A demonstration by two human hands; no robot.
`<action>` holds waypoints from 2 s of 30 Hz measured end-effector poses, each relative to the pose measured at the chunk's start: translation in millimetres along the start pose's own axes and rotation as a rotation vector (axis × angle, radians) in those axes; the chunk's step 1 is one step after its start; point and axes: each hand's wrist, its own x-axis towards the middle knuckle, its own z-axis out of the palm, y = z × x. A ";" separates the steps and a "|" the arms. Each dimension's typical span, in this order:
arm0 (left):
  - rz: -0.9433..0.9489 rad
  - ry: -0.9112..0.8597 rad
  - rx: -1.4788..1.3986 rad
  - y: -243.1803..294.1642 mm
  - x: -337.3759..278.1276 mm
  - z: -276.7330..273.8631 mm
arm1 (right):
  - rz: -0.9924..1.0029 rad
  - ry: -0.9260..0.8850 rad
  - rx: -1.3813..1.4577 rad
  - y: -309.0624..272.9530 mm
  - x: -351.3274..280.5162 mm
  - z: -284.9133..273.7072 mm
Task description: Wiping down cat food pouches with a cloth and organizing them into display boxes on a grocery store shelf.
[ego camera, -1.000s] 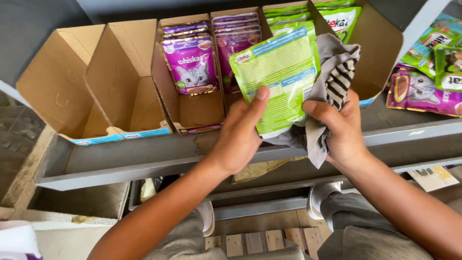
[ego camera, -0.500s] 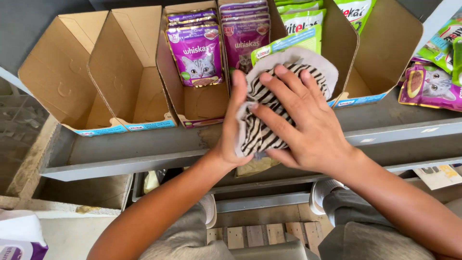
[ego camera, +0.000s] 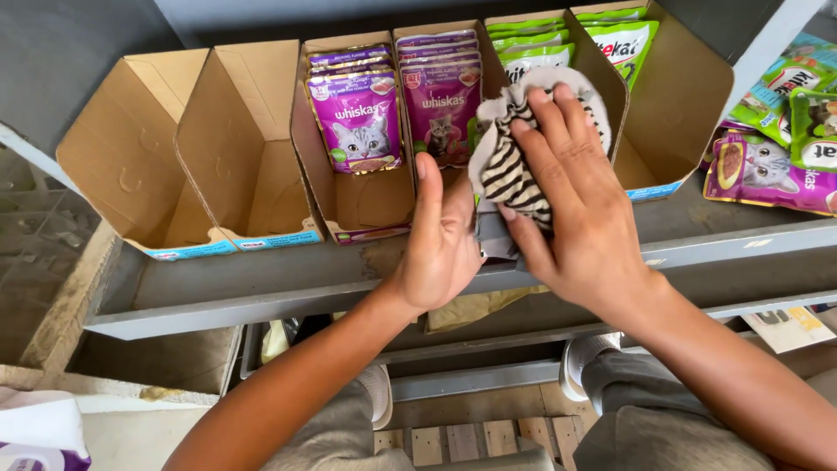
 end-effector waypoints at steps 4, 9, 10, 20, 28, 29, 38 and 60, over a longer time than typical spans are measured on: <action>-0.001 0.049 -0.149 -21.7 -7.2 -30.5 | -0.123 -0.135 -0.040 3.5 -12.1 4.8; -0.056 0.074 -0.035 -10.2 -2.6 -12.9 | -0.011 -0.059 0.026 -0.3 -0.8 -4.5; -0.048 0.077 -0.027 -13.0 -3.5 -18.0 | -0.021 -0.056 0.032 -0.7 -2.8 -3.7; -0.076 -0.054 -0.013 -14.1 -7.8 -22.4 | -0.029 -0.081 -0.053 -1.9 -4.7 -7.8; -0.041 -0.026 -0.022 -7.8 -5.5 -11.9 | -0.037 -0.077 0.009 -4.3 -0.4 -13.2; -0.016 -0.025 -0.075 -9.4 -6.7 -13.6 | -0.028 -0.082 -0.001 -5.7 -3.4 -12.0; 0.097 0.063 -0.282 15.9 -4.5 -24.0 | -0.208 -0.252 -0.078 8.9 -16.9 -15.1; 0.240 -0.147 0.334 -2.4 14.4 55.3 | 0.275 0.069 0.362 13.2 -32.1 -34.6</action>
